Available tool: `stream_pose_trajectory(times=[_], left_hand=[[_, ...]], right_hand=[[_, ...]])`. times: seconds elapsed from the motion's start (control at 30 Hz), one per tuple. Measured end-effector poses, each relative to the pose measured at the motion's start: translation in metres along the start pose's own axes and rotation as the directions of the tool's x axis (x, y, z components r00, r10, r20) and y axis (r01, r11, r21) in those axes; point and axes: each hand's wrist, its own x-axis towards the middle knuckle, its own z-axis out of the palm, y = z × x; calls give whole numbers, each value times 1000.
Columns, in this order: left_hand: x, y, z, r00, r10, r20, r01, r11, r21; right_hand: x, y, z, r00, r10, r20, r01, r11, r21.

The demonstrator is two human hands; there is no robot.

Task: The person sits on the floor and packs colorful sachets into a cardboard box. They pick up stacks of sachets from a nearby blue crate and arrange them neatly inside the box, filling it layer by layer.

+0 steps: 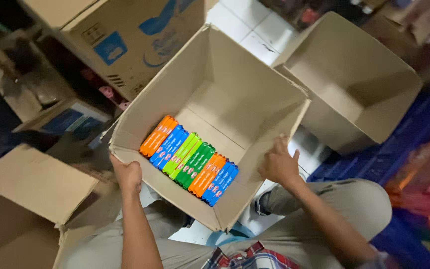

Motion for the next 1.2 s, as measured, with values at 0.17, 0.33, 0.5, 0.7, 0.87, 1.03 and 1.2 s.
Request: stream_pose_trajectory(times=[0.17,0.33,0.5,0.7,0.87,1.03,1.2], left_hand=[[29,-54,7,999,10,-43,1,971,240],[25,-75,10,997,-34,-63,50,959,277],[-21,-90,4,994,-60,94,12,897,442],[-147,-24,14,921,-277,273,94,839,535],[-180,-38,9,663,-508,550,-278,515,811],[-145,5,29,686,-272,675,-645,202,737],[-80,74,101,840,158,519,-525,477,704]], right_hand=[[-22,8,34,898,422,-125,-72,421,904],[24,34,66,937,348,-20,-56,205,977],[65,86,70,928,301,-219,112,333,936],[116,147,17,895,285,-343,56,691,720],[123,177,1,865,230,-447,92,801,591],[76,190,51,961,189,-201,-20,773,634],[-36,138,118,737,610,-292,-123,546,829]])
